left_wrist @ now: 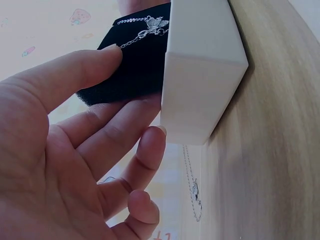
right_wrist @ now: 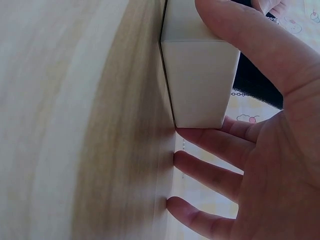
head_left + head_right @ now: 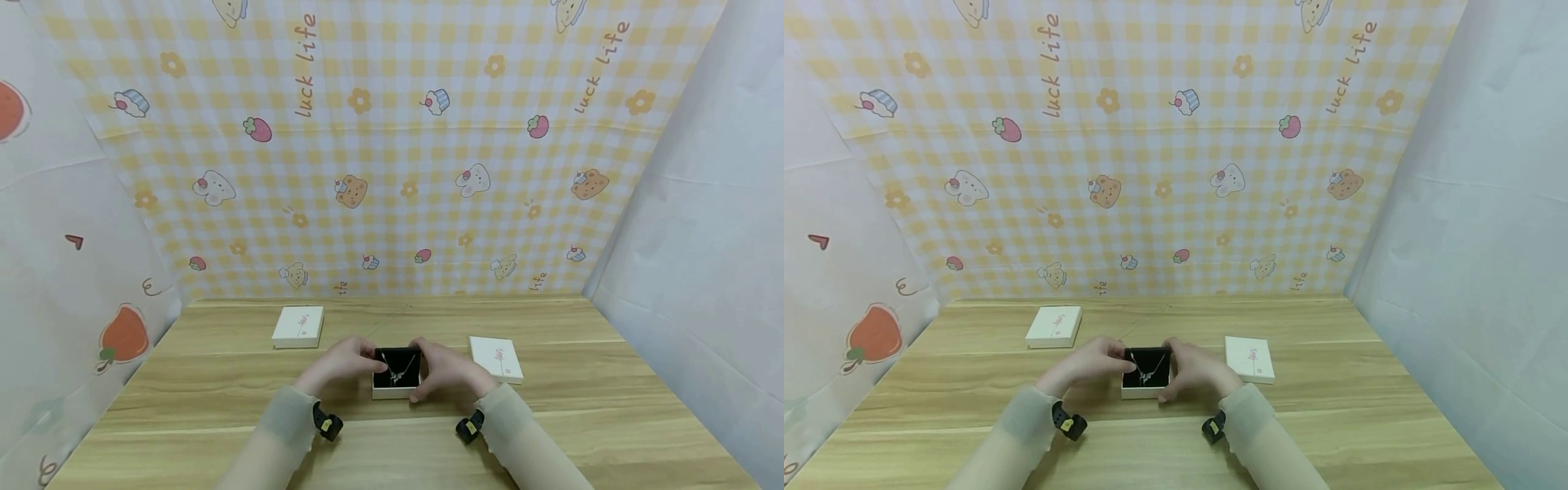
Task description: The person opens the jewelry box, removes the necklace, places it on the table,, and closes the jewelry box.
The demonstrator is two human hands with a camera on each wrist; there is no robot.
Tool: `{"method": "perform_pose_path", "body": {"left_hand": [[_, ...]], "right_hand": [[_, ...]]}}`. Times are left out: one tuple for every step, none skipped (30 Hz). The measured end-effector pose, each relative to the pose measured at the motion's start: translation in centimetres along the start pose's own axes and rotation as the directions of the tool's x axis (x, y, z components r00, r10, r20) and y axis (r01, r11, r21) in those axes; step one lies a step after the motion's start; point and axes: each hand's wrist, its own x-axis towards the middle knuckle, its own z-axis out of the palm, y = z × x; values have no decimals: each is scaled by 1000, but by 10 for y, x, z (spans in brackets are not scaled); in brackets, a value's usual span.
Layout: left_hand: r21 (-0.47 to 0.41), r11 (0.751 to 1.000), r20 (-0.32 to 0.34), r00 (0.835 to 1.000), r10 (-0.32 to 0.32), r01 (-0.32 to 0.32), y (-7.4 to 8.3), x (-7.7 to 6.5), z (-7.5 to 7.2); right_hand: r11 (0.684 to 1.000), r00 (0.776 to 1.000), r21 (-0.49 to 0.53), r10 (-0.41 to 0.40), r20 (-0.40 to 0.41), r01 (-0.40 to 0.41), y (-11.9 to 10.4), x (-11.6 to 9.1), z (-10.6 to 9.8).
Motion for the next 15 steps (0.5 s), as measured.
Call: {"method": "perform_pose_path", "body": {"left_hand": [[1,1000,-3,1000,2,-2,0,0,0],[1,1000,-5,1000,3,-3,0,0,0],[2,1000,-7,1000,5,-5,0,0,0],[3,1000,-10,1000,5,-5,0,0,0],[5,1000,-12,1000,5,-5,-1,0,0],[7,1000,-14,1000,6,-6,-1,0,0],[8,1000,-15,1000,7,-7,-1,0,0],[10,1000,-16,1000,7,-7,-1,1,0],[10,1000,-17,1000,8,-8,0,0,0],[8,1000,-19,1000,8,-8,0,1,0],[7,1000,-20,1000,10,-10,0,1,0],[8,1000,-22,1000,13,-13,0,1,0],[6,1000,-25,1000,15,-15,0,1,0],[5,1000,-29,999,15,-15,0,1,0],[3,1000,-32,999,15,-15,0,1,0]], "right_hand": [[1000,1000,-1,-1,-1,1,0,0,0],[1000,1000,-3,-3,-2,3,0,0,0],[1000,1000,-5,-4,-3,4,0,0,0],[1000,1000,-8,-6,-4,6,0,0,0],[1000,1000,-9,-8,-6,8,0,0,0],[1000,1000,-9,-9,-7,9,0,0,0],[1000,1000,-10,-12,-8,12,0,1,0],[1000,1000,-11,-10,-9,10,0,1,0],[1000,1000,-12,-9,-9,9,0,1,0],[1000,1000,-12,-9,-9,9,0,1,0],[1000,1000,-11,-7,-9,7,0,1,0],[1000,1000,-10,-7,-8,7,0,1,0],[1000,1000,-6,-9,-6,9,0,1,0],[1000,1000,-3,-8,-5,8,0,1,0],[1000,1000,3,-10,-4,10,0,0,0]]}}
